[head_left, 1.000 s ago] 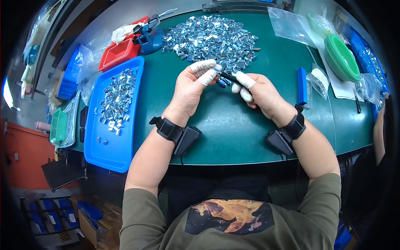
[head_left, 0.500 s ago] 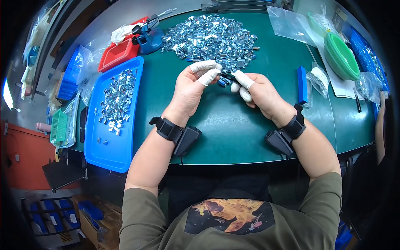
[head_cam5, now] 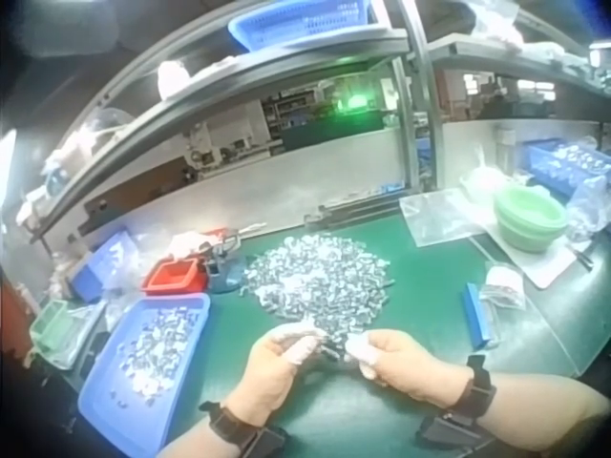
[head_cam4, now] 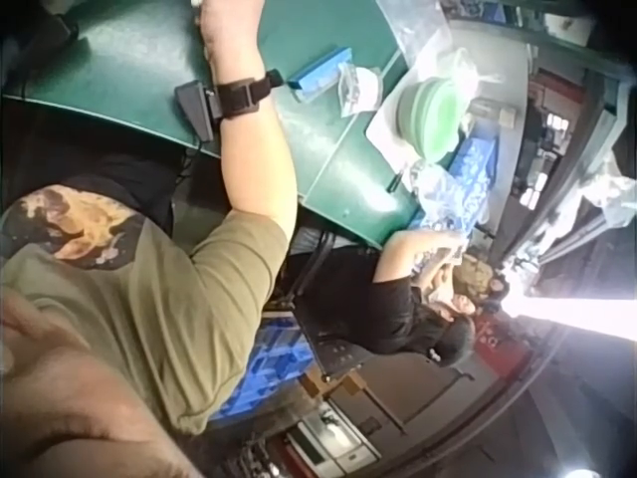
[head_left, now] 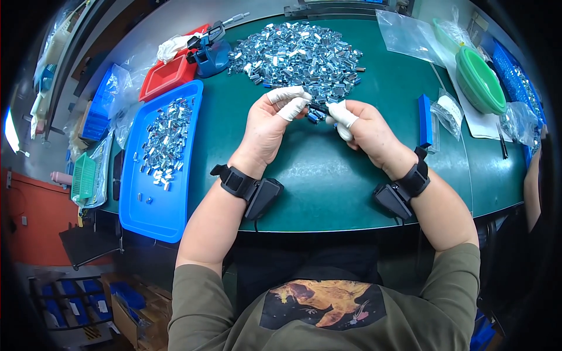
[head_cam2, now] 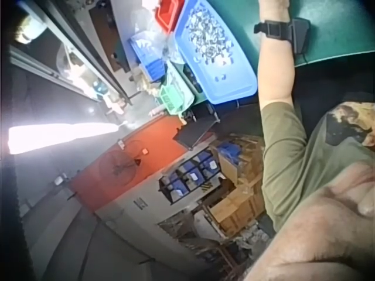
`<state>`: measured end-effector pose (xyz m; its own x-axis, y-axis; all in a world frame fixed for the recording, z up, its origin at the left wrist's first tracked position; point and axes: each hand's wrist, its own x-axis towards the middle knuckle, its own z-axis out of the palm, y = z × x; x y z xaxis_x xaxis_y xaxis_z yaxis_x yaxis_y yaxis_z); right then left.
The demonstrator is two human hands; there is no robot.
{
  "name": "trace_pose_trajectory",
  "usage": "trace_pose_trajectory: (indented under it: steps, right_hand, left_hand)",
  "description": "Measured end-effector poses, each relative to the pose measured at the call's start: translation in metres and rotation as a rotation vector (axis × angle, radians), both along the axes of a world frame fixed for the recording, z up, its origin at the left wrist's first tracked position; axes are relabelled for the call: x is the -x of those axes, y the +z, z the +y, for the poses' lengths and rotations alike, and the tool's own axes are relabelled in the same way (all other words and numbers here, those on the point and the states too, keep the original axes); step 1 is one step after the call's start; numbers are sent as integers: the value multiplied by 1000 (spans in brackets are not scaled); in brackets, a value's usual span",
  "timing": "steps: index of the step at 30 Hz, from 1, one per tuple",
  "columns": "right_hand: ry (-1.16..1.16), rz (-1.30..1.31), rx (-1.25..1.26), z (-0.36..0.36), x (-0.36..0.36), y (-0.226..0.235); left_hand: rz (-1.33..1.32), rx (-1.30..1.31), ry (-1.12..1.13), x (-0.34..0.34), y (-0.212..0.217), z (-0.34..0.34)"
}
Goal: The person picks up a metal part and a black rod, fits them together by hand, and then places the assembled unit into a blue tray.
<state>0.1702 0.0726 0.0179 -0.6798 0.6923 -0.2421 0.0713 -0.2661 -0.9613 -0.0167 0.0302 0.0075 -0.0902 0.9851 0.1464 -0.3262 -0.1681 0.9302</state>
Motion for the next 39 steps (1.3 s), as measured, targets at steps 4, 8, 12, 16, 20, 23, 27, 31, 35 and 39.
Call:
trace_pose_trajectory:
  steps: [4, 8, 12, 16, 20, 23, 27, 31, 35, 39]
  right_hand:
    - [-193, 11, -397, -4, 8, -8]
    - [-67, 14, -300, 1, 2, -6]
    - [26, 86, 71, 3, -2, -1]
    - [-182, 94, -550, 1, 8, -19]
    - [-202, 70, -763, -1, 9, -18]
    - [-141, -140, -758, -7, 5, -8]
    - [-126, -106, -824, -9, 6, -10]
    - [-200, -82, -971, -9, 8, -7]
    - [-221, -16, -952, -11, 7, -6]
    - [-169, 104, -511, -15, 5, -3]
  left_hand:
    - [23, -5, 0, -3, -2, 2]
    - [34, -10, 3, -2, -1, 0]
    - [54, -9, 46, -6, 0, 0]
    - [31, 53, 23, -12, 6, -3]
    - [103, 191, -35, -11, 3, -10]
    - [167, 241, -26, -14, 4, -9]
    - [202, 214, 16, -16, 1, -8]
    - [172, 150, -6, -18, 0, -7]
    - [126, 89, -12, -22, 0, -7]
    - [118, 25, -9, -25, -2, -10]
